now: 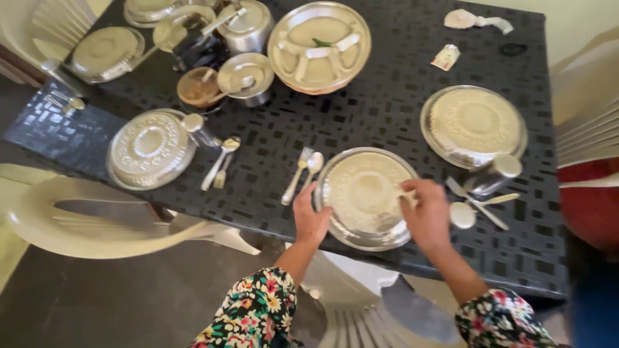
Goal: Arranging plates, cutlery, and food containers on a dining table.
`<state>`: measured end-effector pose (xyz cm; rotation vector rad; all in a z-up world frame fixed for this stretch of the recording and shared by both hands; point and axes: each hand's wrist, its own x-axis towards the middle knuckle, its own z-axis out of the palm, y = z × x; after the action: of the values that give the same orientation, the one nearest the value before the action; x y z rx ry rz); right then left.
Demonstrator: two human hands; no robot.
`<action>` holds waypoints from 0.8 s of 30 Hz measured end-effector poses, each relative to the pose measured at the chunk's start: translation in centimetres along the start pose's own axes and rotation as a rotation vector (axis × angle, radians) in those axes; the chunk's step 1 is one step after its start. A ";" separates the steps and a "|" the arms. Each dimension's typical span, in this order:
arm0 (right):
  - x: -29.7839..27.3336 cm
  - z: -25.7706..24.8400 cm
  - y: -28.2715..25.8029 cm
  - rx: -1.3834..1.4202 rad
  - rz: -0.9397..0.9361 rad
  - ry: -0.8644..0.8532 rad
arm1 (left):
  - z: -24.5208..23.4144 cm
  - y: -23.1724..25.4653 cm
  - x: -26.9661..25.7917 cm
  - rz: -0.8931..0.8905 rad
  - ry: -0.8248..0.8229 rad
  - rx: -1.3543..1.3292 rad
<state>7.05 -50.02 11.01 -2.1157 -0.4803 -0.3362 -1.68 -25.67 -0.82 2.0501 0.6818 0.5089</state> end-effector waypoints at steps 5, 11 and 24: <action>-2.1 10.9 -3.1 -0.153 -0.093 -0.282 | -5.6 -2.6 5.0 0.006 -0.083 -0.052; -2.8 17.1 -10.5 -0.705 0.542 -0.429 | -14.6 -3.0 8.8 -0.019 -0.246 0.007; -7.7 22.0 -0.8 -0.723 0.463 -0.303 | -20.1 -10.5 14.0 0.098 -0.263 -0.066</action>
<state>1.09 -32.86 -3.66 -2.9160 -0.0060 0.1083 -5.60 0.48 2.02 2.0480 0.4053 0.3046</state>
